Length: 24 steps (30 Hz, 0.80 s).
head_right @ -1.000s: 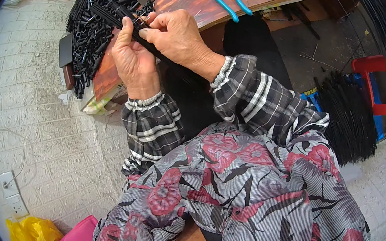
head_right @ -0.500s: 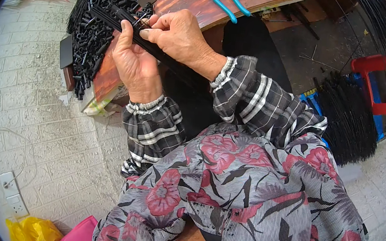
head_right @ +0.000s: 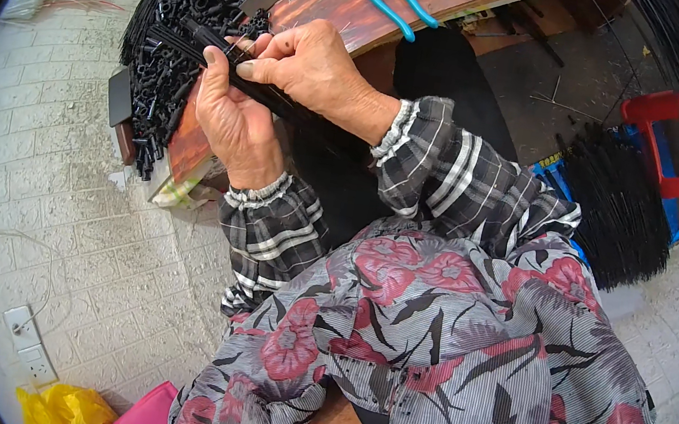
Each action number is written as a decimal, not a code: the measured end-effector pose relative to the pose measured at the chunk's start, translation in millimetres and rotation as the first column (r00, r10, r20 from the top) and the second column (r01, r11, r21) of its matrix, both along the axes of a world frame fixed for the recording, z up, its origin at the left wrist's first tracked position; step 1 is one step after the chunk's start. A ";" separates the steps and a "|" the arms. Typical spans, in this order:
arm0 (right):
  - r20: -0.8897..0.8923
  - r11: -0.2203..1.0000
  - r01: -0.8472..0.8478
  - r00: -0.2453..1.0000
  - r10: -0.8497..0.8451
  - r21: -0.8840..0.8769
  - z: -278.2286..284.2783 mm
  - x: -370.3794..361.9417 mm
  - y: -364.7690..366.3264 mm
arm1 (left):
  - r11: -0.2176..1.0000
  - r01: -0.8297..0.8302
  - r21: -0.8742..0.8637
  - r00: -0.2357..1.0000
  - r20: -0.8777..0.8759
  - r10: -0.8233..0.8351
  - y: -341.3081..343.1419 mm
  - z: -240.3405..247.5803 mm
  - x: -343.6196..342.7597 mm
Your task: Assembling wire bundles into plastic connector components using pliers.
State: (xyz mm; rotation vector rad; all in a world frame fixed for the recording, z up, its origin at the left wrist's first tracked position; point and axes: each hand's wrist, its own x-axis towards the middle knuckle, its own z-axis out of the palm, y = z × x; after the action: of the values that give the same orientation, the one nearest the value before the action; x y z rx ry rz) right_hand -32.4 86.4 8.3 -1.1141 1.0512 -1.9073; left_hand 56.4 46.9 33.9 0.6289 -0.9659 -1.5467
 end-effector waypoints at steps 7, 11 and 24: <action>0.017 1.000 -0.025 1.000 0.025 -0.008 -13.8 0.6 -7.7 | 0.999 0.041 0.005 0.999 -0.036 -0.041 -1.3 -3.4 -0.6; 0.124 0.996 -0.091 0.988 0.089 0.011 -7.6 -1.3 -3.2 | 0.999 0.042 0.035 0.997 -0.065 -0.040 -2.2 -5.2 -0.7; 0.193 0.928 -0.303 0.945 0.263 0.216 2.0 -11.8 2.2 | 0.991 0.083 0.108 0.994 -0.084 -0.074 3.8 -2.0 2.8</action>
State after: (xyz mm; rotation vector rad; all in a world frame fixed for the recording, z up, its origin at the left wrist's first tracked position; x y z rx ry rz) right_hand -44.2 88.6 10.2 -0.9010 0.9468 -1.5631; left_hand 59.2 50.7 31.9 0.6083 -0.8569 -1.6920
